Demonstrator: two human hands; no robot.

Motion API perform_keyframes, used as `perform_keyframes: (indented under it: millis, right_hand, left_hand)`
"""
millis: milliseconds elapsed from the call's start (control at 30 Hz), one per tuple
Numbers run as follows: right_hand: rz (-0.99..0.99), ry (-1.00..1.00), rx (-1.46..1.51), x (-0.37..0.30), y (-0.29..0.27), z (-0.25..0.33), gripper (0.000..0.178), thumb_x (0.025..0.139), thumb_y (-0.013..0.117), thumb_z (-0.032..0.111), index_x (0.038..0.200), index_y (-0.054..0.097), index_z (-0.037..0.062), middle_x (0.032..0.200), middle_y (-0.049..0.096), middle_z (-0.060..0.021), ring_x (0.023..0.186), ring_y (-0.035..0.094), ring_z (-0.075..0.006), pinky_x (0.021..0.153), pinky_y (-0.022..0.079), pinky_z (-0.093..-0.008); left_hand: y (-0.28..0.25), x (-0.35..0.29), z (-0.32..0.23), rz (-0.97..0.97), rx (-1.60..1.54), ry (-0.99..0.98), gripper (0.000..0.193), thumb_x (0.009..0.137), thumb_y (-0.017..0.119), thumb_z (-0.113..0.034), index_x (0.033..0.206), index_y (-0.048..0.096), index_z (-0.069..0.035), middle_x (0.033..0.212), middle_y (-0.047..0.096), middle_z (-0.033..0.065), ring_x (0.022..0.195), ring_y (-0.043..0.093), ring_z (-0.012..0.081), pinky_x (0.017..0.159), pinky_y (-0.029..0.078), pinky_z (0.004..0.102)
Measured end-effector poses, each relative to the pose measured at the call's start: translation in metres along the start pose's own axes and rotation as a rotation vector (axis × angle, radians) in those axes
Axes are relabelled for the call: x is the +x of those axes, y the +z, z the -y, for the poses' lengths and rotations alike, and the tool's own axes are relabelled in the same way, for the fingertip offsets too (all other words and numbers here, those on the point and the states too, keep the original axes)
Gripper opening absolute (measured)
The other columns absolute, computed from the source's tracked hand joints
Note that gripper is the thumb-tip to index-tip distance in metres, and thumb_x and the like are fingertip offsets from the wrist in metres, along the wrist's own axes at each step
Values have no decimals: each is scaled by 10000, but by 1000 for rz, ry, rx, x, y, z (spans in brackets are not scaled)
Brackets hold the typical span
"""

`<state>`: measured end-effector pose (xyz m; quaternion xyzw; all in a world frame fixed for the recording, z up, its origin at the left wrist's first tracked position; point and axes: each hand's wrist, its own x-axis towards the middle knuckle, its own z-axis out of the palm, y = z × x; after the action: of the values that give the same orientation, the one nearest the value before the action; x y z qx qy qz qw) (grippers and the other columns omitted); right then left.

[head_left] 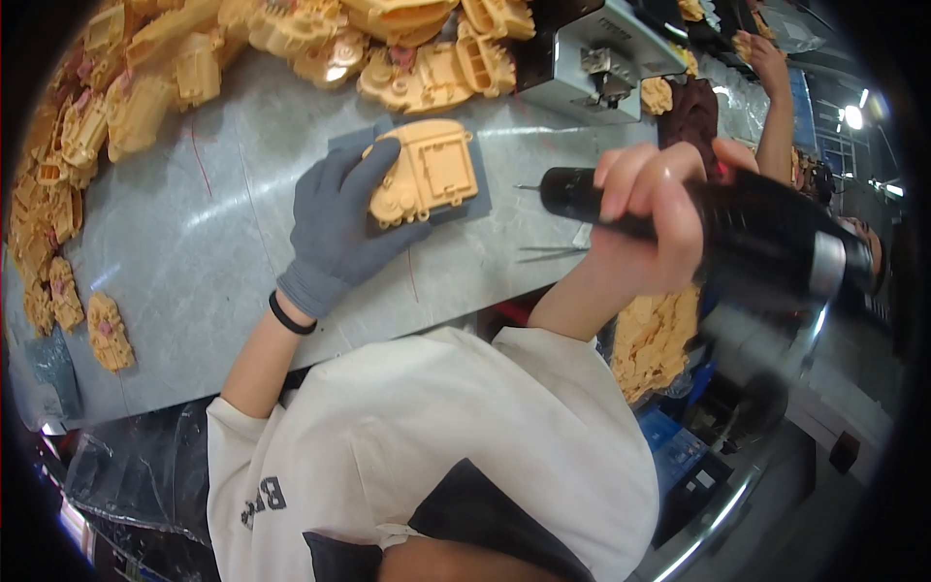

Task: The person repeatedly takes plastic casings, positions them onto a fixture, and fastens screws into each casing using an electric screwdriver.

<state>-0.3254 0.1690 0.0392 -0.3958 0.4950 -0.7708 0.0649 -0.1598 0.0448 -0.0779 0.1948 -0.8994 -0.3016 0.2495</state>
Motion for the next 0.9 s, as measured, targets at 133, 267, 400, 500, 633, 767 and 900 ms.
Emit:
perform_keyframes:
  millis: [133,267,400,500,633,767,900]
  right_hand:
    - [32,78,51,-15,34,9,601,731,458,48,1308,291,23,597,415,-62,441,429,-171,510,417,-359]
    - [19,149,-26,-19,41,-4,596,727,462,40,1300,298,22,598,419,-68,437,423,-173,499,411,-352]
    - [-1,123,53,-21,41,-14,550,742,585,-33,1216,313,33,600,493,-59,470,492,-165,479,441,-287]
    - [35,130,63,-21,42,-17,517,737,590,-48,1178,333,37,606,506,-64,471,495,-163,480,449,-291]
    - [95,106,41,-23,44,-19,480,727,599,-90,1122,360,41,617,529,-75,478,500,-158,487,462,-302]
    - [206,83,8,-25,41,-22,471,717,612,-104,1092,370,49,609,529,-74,477,495,-159,487,462,-306]
    - [127,129,16,-24,45,-22,469,721,613,-94,1096,370,49,612,531,-76,468,489,-159,487,461,-309]
  left_hand:
    - [-2,3,4,21,-101,39,713,648,771,-386,1252,495,-125,1091,550,91,1020,515,273,918,374,392]
    - [-2,0,8,6,-97,31,709,648,775,-368,1250,489,-125,1090,550,80,1032,507,278,934,368,398]
    - [-2,-1,10,10,-124,62,721,643,784,-339,1256,468,-129,1083,547,86,1039,503,289,948,361,416]
    - [-5,-3,10,15,-116,62,734,630,791,-323,1258,461,-136,1086,541,91,1042,502,292,945,366,425]
    - [-5,0,11,-2,-155,72,771,585,806,-293,1258,460,-144,1079,529,94,1033,508,290,920,392,423]
    - [-4,0,13,1,-144,57,797,557,814,-274,1257,457,-144,1070,524,92,1017,514,284,904,404,417]
    - [-4,3,12,36,-152,59,783,558,814,-267,1247,468,-137,1047,534,81,991,515,278,906,403,416]
